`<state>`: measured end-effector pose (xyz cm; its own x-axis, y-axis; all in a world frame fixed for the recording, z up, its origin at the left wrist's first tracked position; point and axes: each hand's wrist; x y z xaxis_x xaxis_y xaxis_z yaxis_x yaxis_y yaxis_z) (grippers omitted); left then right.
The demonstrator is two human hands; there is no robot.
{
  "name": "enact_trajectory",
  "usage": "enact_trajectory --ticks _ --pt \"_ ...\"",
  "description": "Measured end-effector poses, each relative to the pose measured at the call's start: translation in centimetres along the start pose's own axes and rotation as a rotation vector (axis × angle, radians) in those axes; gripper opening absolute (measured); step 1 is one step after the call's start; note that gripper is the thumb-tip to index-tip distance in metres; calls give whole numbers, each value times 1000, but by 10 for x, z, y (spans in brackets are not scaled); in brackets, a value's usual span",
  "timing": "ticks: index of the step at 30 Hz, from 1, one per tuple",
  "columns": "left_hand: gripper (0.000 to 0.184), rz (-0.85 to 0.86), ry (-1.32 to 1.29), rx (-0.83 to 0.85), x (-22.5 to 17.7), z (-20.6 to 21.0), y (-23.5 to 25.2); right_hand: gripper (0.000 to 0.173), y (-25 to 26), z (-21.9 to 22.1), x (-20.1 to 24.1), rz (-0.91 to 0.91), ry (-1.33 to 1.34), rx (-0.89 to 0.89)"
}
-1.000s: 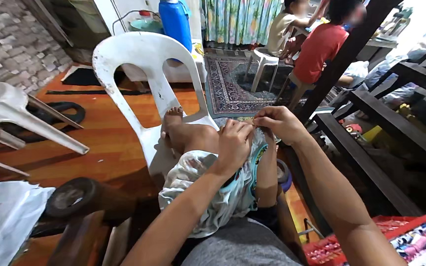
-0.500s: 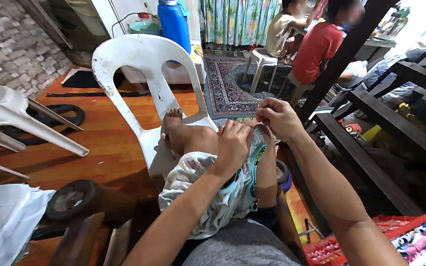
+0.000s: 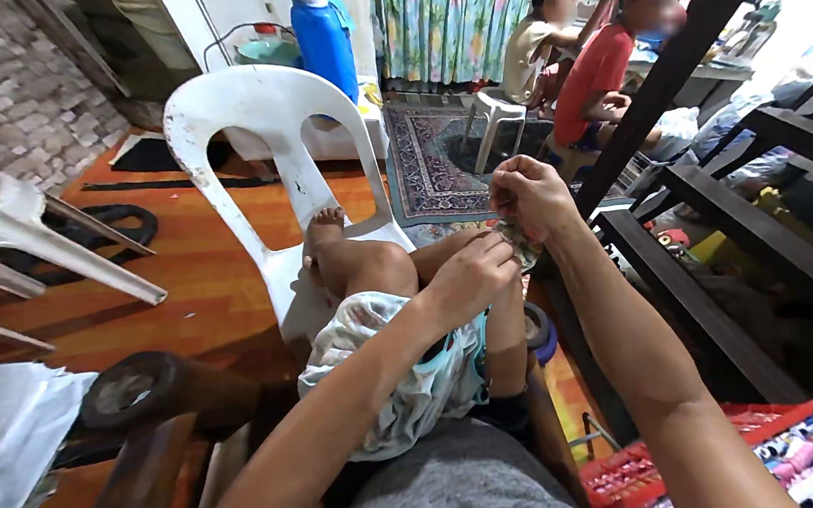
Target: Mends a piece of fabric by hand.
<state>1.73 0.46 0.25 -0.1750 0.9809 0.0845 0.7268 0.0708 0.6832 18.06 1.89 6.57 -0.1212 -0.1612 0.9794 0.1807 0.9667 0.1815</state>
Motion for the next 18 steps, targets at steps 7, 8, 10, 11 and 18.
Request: enact_trajectory --ticks 7,8,10,11,18 --pt "13 -84 103 357 -6 -17 19 8 5 -2 11 -4 53 -42" --pt "13 -77 112 355 -6 -16 19 8 6 -4 12 -3 73 -60" --pt "13 -58 97 293 -3 -12 15 9 8 -10 14 -5 109 -90" --pt "12 -49 73 242 0 -9 11 10 9 -13 14 -3 123 -103" --pt "12 -332 -390 18 15 -7 0 10 19 -13 0 60 191 -137"
Point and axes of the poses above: each hand's wrist, its own y-axis towards the middle knuckle, its own z-axis out of the palm, x = y × z, and after that the axes turned 1 degree about -y, right-handed
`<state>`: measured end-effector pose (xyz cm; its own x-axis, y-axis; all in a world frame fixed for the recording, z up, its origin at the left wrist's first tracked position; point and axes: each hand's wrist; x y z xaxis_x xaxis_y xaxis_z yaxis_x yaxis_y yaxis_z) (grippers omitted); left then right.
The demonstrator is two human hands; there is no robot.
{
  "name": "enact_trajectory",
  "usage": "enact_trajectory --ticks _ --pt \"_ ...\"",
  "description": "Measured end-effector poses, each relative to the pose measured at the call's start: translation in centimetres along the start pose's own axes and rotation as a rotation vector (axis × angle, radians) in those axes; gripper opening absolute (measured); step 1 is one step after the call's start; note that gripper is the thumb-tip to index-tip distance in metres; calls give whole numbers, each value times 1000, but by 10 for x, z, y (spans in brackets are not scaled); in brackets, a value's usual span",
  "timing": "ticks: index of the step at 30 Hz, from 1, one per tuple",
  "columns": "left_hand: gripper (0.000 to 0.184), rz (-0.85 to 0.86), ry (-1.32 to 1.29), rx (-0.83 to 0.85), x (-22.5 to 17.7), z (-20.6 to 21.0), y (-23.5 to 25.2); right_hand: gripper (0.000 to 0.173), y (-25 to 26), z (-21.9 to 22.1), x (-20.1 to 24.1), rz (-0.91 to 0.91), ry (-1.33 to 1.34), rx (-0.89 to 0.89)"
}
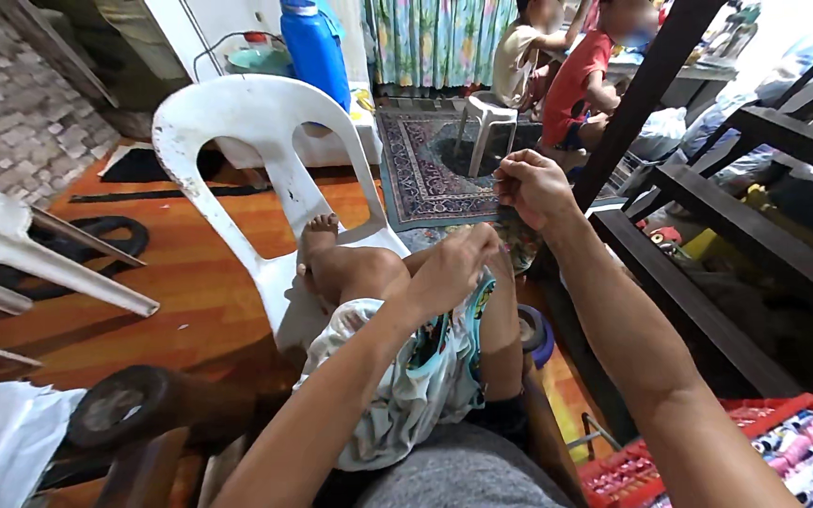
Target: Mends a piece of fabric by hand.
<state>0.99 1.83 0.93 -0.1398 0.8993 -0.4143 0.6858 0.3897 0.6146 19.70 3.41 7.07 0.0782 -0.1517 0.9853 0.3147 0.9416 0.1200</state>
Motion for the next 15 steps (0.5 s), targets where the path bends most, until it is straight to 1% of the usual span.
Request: enact_trajectory --ticks 2,4,6,10,12,15 --pt "13 -126 -165 -39 -2 -7 2 9 3 2 -4 26 4 -6" --pt "14 -203 -315 -93 -4 -14 5 8 4 4 -6 64 10 -25" --pt "14 -265 -439 -114 -11 -27 7 8 6 4 -8 91 35 -53" --pt "16 -227 -673 -233 -20 -54 14 10 13 -2 -13 163 80 -118" --pt "17 -247 -803 -286 -26 -74 14 13 17 -6 -17 198 93 -168" --pt "23 -232 -907 -346 -34 -107 9 17 21 -11 -24 249 134 -243"
Point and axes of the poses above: each hand's wrist, its own y-axis towards the middle knuckle, its own z-axis out of the palm, x = y × z, and after that the axes turned 1 degree about -y, right-handed
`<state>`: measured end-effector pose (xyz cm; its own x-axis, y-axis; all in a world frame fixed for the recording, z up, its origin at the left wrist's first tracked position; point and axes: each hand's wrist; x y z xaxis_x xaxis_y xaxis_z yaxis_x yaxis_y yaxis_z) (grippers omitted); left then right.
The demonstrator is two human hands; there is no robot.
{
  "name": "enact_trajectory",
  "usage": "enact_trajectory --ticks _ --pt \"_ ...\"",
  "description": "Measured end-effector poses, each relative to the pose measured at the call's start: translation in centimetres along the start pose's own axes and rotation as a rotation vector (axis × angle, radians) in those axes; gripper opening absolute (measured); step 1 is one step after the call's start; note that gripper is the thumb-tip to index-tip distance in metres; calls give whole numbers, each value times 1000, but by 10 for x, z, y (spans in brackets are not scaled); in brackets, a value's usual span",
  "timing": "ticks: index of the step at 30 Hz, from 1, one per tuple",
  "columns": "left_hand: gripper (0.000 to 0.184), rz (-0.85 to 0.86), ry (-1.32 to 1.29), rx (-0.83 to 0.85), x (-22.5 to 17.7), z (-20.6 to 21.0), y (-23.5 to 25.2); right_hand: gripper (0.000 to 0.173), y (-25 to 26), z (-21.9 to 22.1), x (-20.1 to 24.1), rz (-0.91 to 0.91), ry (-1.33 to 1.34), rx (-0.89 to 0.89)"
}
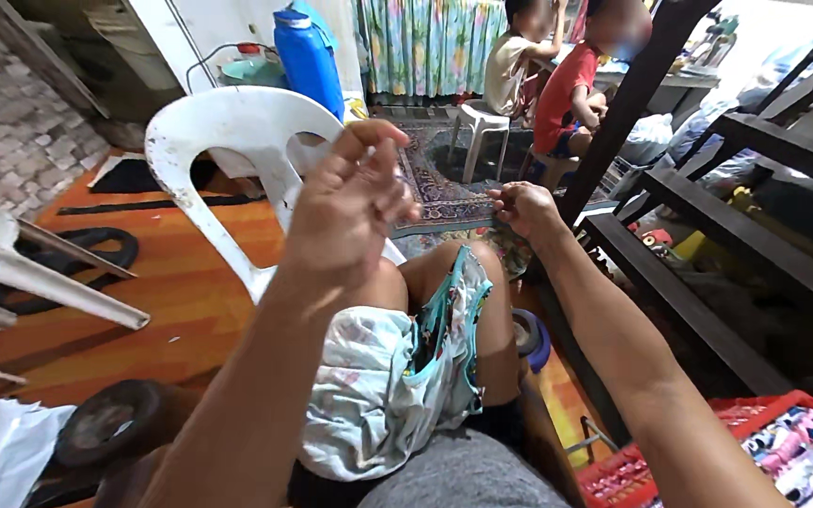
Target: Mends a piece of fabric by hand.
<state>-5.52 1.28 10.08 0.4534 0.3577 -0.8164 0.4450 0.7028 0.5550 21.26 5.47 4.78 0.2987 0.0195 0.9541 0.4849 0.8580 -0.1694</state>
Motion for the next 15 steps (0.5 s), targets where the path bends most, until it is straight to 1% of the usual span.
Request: enact_trajectory --ticks 5,8,10,13,15 --pt "32 56 -40 -75 -27 -18 1 18 12 -8 -9 40 53 -71" --pt "33 31 -88 -110 -35 -28 1 17 16 -17 -7 23 84 -93" --pt "32 12 -109 -162 -40 -30 1 16 18 -23 -2 2 105 -107" --pt "30 -16 -87 -141 -38 -34 1 19 15 -30 3 -31 60 -96" --pt "28 -47 -57 -127 -34 -37 -1 17 9 -32 4 -88 6 -70"
Point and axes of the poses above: each hand's wrist, its own y-axis towards the middle knuckle, its own z-axis out of the palm, x = y × z, and after that the axes turned 1 degree about -y, right-handed
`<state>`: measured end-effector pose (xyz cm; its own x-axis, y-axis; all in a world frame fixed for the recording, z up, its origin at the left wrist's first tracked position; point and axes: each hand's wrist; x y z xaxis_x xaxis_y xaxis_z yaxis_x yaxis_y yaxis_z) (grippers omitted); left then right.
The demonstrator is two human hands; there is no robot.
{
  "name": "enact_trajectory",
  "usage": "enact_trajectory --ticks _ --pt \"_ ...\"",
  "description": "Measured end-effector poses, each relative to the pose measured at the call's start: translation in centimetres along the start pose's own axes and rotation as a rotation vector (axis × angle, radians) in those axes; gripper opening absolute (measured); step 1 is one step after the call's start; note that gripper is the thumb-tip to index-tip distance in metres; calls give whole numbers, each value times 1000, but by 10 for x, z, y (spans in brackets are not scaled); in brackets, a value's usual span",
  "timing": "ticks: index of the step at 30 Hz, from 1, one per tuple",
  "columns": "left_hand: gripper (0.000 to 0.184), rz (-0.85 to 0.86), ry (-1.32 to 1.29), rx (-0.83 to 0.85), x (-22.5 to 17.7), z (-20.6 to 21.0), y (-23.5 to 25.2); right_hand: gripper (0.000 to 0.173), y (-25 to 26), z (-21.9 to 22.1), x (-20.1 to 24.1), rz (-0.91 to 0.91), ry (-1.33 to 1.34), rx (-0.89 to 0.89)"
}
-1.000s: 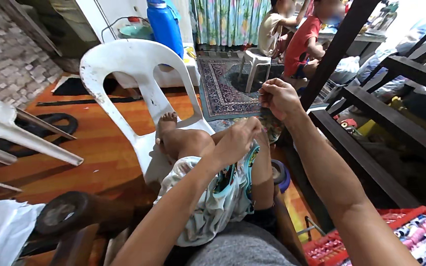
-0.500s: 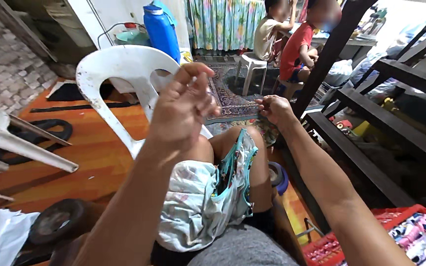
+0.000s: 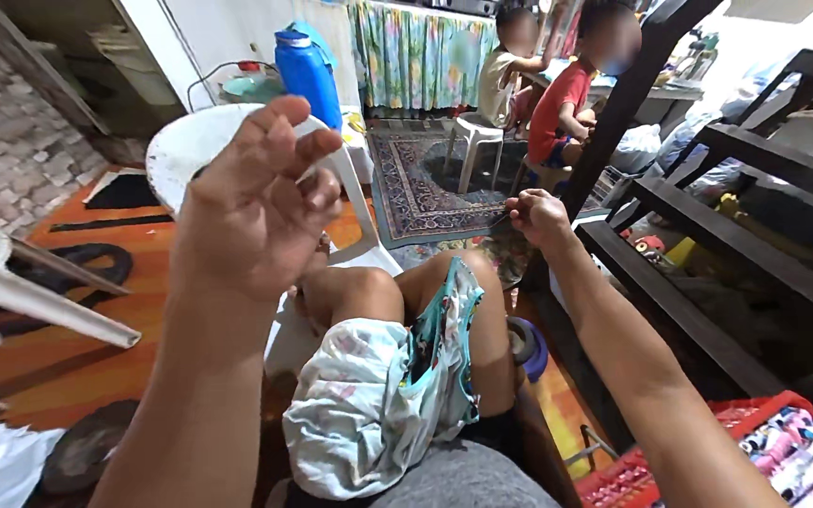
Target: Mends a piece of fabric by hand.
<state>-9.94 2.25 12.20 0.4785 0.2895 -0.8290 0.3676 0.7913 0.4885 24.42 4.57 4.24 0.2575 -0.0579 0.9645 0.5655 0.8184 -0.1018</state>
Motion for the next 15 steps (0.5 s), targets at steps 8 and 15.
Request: enact_trajectory --ticks 8,15 --pt "39 80 -108 255 41 -76 5 16 -39 -14 30 -328 -24 167" --pt "32 73 -176 187 22 -34 7 15 -35 -33 39 -441 -22 205"
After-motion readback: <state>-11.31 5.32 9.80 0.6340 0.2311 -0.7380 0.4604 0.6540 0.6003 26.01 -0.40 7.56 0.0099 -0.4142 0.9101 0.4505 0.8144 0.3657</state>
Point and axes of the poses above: each hand's wrist, its own y-axis towards the middle knuckle, its own z-axis out of the palm, x = y × z, and after that the axes turned 1 degree about -y, right-handed
